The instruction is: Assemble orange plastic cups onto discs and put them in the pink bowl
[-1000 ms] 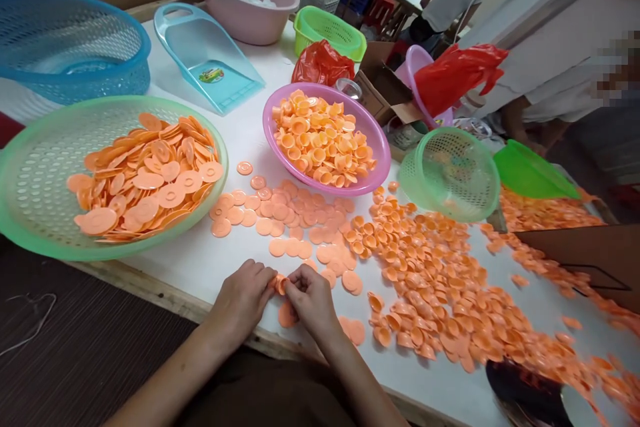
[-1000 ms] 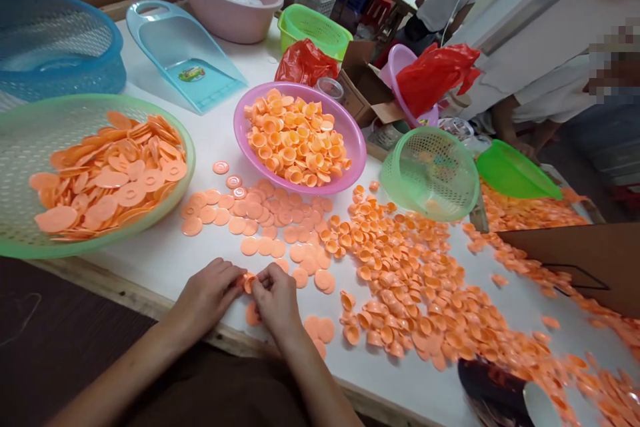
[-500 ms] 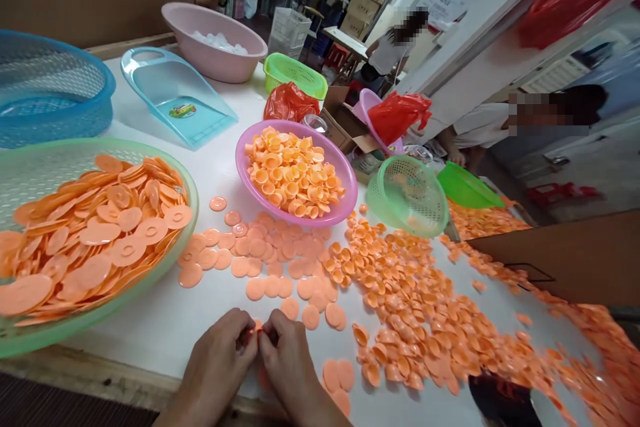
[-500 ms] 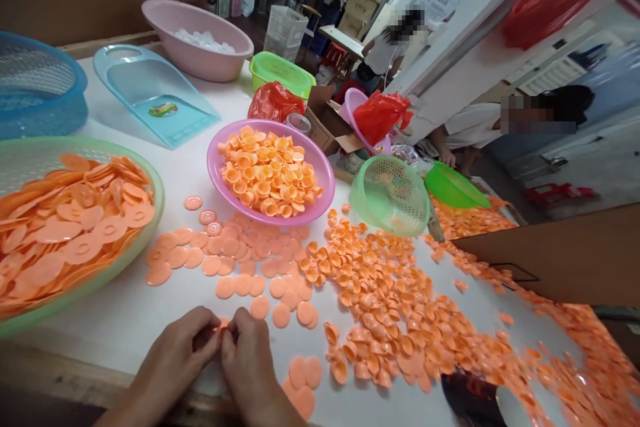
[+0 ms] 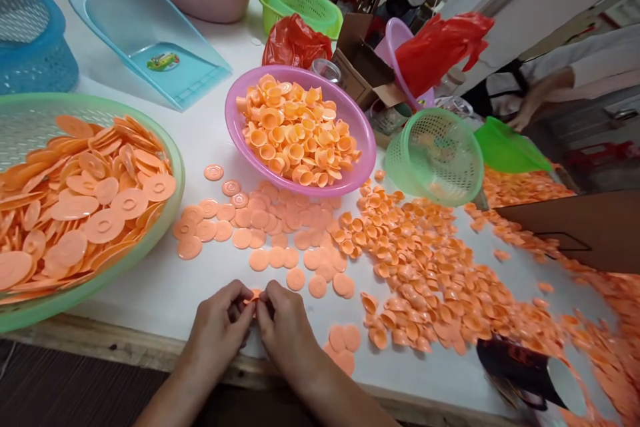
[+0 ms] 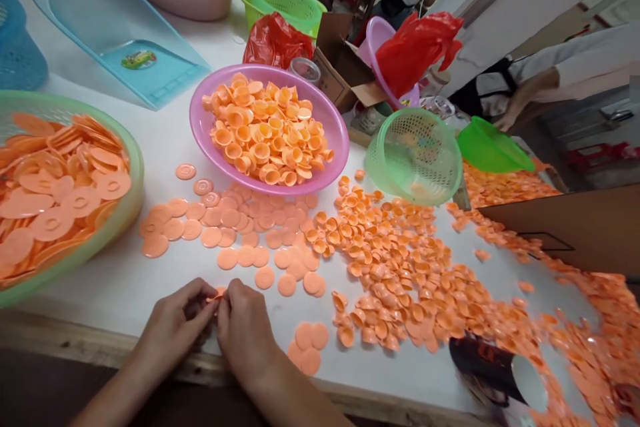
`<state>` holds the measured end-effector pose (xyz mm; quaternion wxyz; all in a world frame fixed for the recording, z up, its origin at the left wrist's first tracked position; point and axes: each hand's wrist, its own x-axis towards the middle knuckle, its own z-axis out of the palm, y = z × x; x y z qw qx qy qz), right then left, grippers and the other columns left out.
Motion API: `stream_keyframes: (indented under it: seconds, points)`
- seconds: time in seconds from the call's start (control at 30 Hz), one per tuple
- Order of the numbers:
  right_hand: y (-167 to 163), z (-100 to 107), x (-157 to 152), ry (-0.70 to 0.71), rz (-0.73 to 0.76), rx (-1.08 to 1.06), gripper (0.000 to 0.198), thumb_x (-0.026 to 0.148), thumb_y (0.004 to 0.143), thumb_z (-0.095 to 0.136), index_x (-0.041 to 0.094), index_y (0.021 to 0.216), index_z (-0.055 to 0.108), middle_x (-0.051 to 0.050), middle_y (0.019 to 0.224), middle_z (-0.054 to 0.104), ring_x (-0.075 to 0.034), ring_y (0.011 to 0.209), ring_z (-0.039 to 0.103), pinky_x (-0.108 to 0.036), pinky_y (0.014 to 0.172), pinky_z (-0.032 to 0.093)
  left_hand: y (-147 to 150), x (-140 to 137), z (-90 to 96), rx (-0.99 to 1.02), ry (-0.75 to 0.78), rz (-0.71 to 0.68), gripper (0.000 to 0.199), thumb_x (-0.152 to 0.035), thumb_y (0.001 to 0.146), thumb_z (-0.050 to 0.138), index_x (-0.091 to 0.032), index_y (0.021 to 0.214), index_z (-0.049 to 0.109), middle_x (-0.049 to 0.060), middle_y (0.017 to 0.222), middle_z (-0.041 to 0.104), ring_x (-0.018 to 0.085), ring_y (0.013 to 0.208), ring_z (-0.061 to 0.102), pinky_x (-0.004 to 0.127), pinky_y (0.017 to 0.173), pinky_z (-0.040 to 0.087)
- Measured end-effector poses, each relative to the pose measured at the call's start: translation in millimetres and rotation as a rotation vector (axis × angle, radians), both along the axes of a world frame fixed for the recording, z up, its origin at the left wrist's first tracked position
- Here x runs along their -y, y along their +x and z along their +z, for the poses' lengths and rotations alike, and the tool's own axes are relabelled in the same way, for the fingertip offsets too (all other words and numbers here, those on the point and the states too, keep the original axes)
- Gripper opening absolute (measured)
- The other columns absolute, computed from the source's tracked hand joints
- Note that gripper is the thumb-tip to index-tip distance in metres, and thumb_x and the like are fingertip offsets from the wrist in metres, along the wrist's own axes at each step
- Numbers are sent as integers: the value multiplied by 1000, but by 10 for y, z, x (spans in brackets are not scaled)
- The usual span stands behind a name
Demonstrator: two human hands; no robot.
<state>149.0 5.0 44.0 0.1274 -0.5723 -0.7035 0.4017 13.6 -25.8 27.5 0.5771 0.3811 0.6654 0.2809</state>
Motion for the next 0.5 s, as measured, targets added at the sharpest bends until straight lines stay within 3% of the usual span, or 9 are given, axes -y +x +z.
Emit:
stream_keyframes:
  seconds: [0.2, 0.4, 0.5]
  points:
    - [-66, -50, -49, 9, -17, -21, 15, 9, 77, 50, 20, 68, 48, -1, 62, 58, -14, 57, 53, -23, 54, 35, -26, -33, 1, 34, -48, 65, 24, -43, 72, 60, -22, 78, 53, -6, 57, 57, 14, 47, 59, 23, 46, 47]
    - [39, -136, 29, 79, -45, -236, 13, 11, 80, 49, 19, 72, 54, 0, 66, 61, -13, 61, 56, -22, 57, 41, 35, 41, 9, -393, 230, 39, 19, -35, 77, 57, -20, 88, 58, -6, 54, 55, 14, 50, 57, 25, 52, 46]
    - [154, -160, 159, 144, -45, -359, 10, 18, 86, 48, 19, 80, 56, -1, 75, 64, -14, 69, 60, -23, 63, 46, 94, 131, 57, -306, 409, -9, 22, -29, 80, 55, -19, 97, 65, 2, 77, 68, 17, 73, 66, 28, 68, 53]
